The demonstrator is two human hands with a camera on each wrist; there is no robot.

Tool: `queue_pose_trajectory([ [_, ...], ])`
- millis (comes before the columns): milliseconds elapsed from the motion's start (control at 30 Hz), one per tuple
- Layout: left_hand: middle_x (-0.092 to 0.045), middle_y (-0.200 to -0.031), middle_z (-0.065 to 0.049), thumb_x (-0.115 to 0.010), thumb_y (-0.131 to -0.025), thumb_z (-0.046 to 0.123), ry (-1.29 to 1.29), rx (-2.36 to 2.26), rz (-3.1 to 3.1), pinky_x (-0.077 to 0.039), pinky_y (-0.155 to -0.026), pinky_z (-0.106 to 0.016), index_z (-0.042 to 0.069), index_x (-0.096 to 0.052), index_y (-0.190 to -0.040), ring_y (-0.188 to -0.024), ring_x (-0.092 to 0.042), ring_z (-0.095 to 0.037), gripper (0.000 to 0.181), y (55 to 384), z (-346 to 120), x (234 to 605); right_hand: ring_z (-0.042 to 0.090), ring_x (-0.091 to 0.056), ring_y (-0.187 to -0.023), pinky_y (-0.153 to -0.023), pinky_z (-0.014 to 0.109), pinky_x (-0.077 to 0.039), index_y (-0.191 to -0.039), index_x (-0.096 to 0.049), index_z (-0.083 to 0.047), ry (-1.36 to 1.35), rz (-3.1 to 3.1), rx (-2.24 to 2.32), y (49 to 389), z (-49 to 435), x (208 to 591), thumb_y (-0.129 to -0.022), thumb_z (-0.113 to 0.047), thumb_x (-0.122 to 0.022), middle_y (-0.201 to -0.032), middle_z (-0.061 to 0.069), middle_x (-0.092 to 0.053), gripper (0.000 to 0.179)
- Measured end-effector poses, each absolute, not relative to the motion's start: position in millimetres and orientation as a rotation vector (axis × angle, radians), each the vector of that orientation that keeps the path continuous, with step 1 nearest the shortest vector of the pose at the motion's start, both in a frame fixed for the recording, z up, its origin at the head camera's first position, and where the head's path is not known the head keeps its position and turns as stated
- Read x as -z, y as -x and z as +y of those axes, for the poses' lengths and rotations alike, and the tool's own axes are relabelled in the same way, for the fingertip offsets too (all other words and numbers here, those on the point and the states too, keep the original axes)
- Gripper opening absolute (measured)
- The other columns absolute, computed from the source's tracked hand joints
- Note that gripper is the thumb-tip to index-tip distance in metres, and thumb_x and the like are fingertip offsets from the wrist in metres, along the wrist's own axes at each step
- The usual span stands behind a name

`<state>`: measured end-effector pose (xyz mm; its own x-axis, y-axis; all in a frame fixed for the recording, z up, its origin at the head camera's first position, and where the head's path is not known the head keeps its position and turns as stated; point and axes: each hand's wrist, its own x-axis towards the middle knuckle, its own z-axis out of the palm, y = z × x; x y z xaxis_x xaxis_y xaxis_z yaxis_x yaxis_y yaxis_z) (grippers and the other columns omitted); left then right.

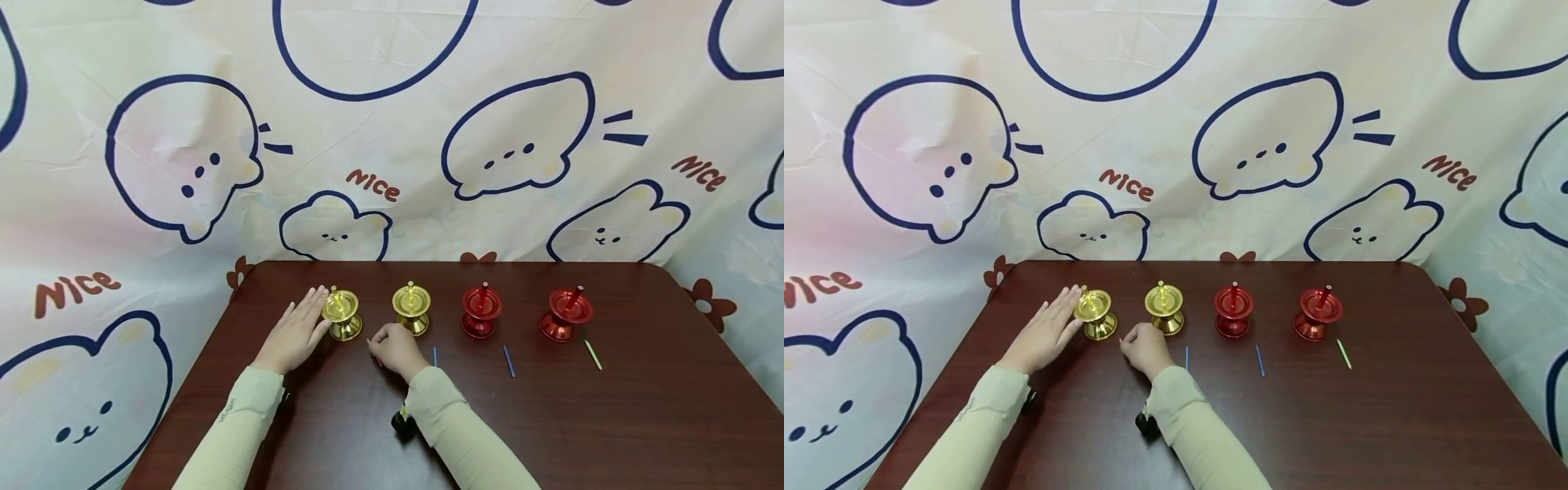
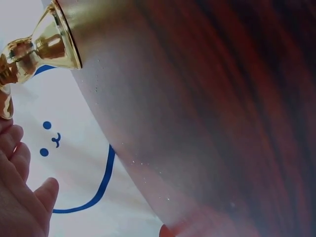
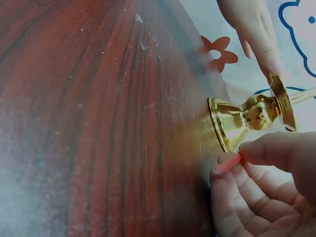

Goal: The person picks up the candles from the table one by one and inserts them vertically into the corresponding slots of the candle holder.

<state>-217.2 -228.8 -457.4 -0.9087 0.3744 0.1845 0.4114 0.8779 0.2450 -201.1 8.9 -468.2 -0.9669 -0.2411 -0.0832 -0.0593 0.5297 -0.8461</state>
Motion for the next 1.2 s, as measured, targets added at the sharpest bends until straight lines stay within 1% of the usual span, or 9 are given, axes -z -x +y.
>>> queue_pose_trajectory([
  [67,-0.026,-0.166,-0.014,-0.045,-0.109,0.039,0.614,0.423,-2.917,-0.019,-0.12,-0.06,0.005,-0.026,-0.161,-0.154,-0.02,-0.03,0.064,217.0,-228.8,456.8,0.011,-0.059,-0.055,-0.067,0.03,-0.053,-0.089,-0.072,-0.001,0.252,2.532,1.481,201.1,10.1,470.0,-0.097,-0.007,-0.067,-0.066,0.008,-0.069,0.012],
  [100,-0.026,-0.166,-0.014,-0.044,-0.109,0.039,0.614,0.421,-2.919,-0.019,-0.12,-0.06,0.005,-0.026,-0.161,-0.154,-0.019,-0.03,0.064,217.1,-228.8,456.8,0.012,-0.06,-0.057,-0.065,0.03,-0.053,-0.093,-0.071,0.0,0.246,2.504,1.515,201.2,10.7,470.8,-0.097,-0.007,-0.067,-0.069,0.008,-0.07,0.009],
  [200,-0.025,-0.166,-0.013,-0.042,-0.109,0.04,0.613,0.412,-2.925,-0.019,-0.12,-0.06,0.006,-0.026,-0.161,-0.154,-0.018,-0.03,0.064,217.5,-229.3,456.4,0.013,-0.061,-0.06,-0.059,0.027,-0.049,-0.101,-0.072,0.003,0.25,2.45,1.587,202.5,12.1,474.1,-0.098,-0.006,-0.066,-0.075,0.009,-0.071,0.012],
  [333,-0.023,-0.167,-0.012,-0.042,-0.109,0.04,0.614,0.415,-2.927,-0.019,-0.12,-0.059,0.006,-0.025,-0.161,-0.154,-0.018,-0.03,0.064,218.3,-230.2,455.3,0.015,-0.061,-0.061,-0.056,0.025,-0.046,-0.103,-0.072,0.006,0.271,2.379,1.689,204.3,14.4,477.3,-0.098,-0.003,-0.064,-0.074,0.013,-0.07,0.013],
  [467,-0.023,-0.167,-0.012,-0.044,-0.109,0.039,0.611,0.413,-2.931,-0.019,-0.12,-0.059,0.006,-0.024,-0.161,-0.154,-0.018,-0.03,0.065,219.1,-230.5,453.8,0.017,-0.063,-0.062,-0.06,0.027,-0.052,-0.104,-0.071,0.008,0.284,2.302,1.806,205.4,16.0,478.5,-0.097,0.0,-0.063,-0.076,0.016,-0.07,0.013],
  [733,-0.022,-0.167,-0.012,-0.045,-0.109,0.037,0.606,0.404,-2.954,-0.019,-0.121,-0.059,0.006,-0.023,-0.162,-0.155,-0.017,-0.029,0.065,221.0,-231.4,451.0,0.019,-0.068,-0.073,-0.068,0.035,-0.06,-0.108,-0.068,0.013,0.196,2.083,2.007,206.2,14.7,477.9,-0.097,0.003,-0.063,-0.101,0.024,-0.072,0.015],
  [900,-0.021,-0.167,-0.012,-0.044,-0.109,0.038,0.611,0.4,-2.955,-0.019,-0.121,-0.059,0.006,-0.024,-0.162,-0.155,-0.017,-0.029,0.065,221.8,-232.8,450.1,0.023,-0.069,-0.077,-0.071,0.039,-0.061,-0.11,-0.066,0.015,0.174,2.032,2.068,204.8,14.0,475.5,-0.099,0.004,-0.06,-0.102,0.029,-0.07,0.017],
  [1100,-0.022,-0.167,-0.01,-0.046,-0.109,0.038,0.605,0.399,-2.962,-0.018,-0.121,-0.057,0.008,-0.024,-0.162,-0.155,-0.017,-0.028,0.065,220.4,-232.5,450.8,0.038,-0.071,-0.089,-0.075,0.039,-0.061,-0.113,-0.064,0.015,0.157,2.036,2.124,203.1,12.7,474.1,-0.1,0.001,-0.06,-0.104,0.03,-0.068,0.019],
  [1200,-0.022,-0.168,-0.01,-0.046,-0.109,0.038,0.61,0.409,-2.969,-0.018,-0.121,-0.057,0.008,-0.023,-0.162,-0.155,-0.017,-0.028,0.065,219.5,-229.9,453.1,0.039,-0.07,-0.088,-0.076,0.041,-0.061,-0.111,-0.064,0.015,0.197,2.102,2.167,202.5,12.3,475.1,-0.1,0.001,-0.06,-0.103,0.031,-0.067,0.019],
])
